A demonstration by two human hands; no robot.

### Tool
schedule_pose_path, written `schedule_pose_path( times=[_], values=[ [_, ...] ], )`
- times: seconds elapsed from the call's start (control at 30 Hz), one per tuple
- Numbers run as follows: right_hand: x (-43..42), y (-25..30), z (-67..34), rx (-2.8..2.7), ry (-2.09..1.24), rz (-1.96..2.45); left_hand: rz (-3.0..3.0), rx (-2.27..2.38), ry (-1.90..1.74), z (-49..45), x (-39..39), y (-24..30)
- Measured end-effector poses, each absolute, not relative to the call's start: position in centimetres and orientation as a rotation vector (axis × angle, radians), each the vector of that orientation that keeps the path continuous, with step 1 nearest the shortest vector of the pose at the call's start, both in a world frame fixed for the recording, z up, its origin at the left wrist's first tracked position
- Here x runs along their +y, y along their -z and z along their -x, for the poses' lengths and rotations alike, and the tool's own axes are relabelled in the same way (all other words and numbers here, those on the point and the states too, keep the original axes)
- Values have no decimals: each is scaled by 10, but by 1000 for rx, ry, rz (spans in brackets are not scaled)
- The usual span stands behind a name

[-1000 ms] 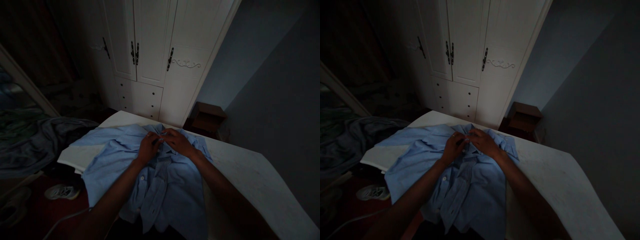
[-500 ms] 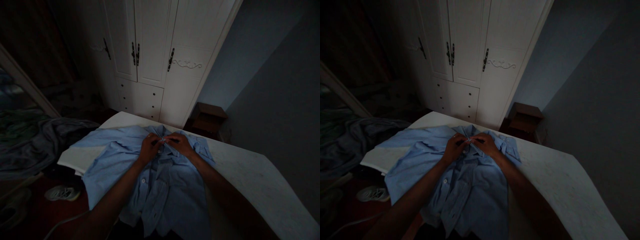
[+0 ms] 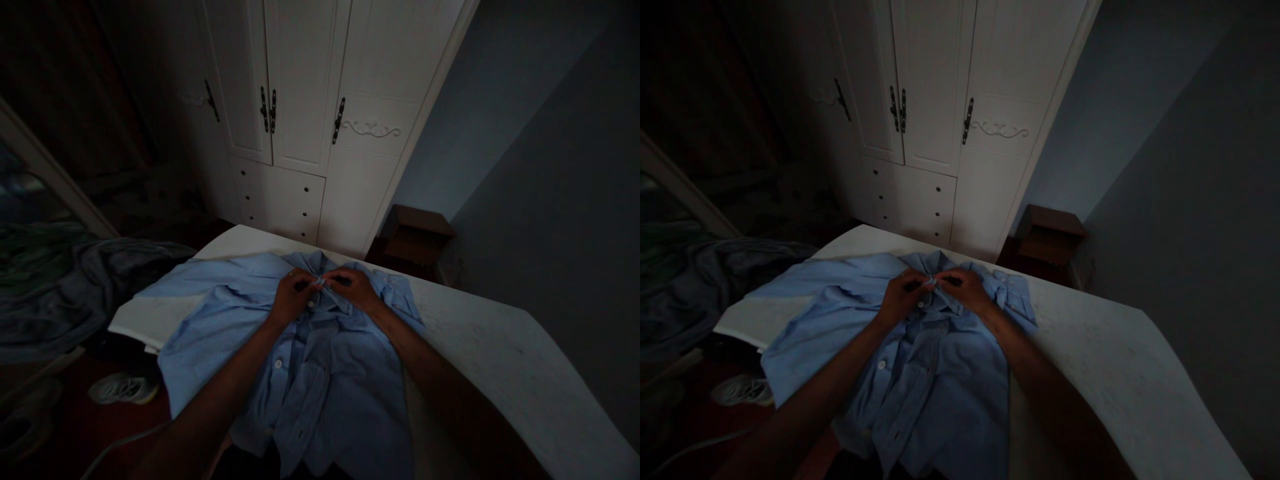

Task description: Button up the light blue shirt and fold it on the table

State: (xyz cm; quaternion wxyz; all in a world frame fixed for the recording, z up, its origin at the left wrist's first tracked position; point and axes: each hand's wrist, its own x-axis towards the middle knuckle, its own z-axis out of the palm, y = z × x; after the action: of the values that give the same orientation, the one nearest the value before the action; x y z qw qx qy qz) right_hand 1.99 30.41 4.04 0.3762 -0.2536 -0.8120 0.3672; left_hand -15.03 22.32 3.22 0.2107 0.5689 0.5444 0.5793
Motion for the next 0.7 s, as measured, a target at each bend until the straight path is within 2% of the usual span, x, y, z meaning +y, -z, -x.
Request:
schedule_pose_path(
  times=[0.27, 0.57, 0.7],
  values=[
    [302, -37, -15, -2048, -901, 657, -1409, 1496, -1509, 148, 225, -26],
    [300, -32, -13, -2097, -796, 618, -1735, 1676, -1309, 148, 220, -29],
    [298, -34, -11, -2124, -779, 623, -1742, 1711, -1335, 149, 221, -28]
  ],
)
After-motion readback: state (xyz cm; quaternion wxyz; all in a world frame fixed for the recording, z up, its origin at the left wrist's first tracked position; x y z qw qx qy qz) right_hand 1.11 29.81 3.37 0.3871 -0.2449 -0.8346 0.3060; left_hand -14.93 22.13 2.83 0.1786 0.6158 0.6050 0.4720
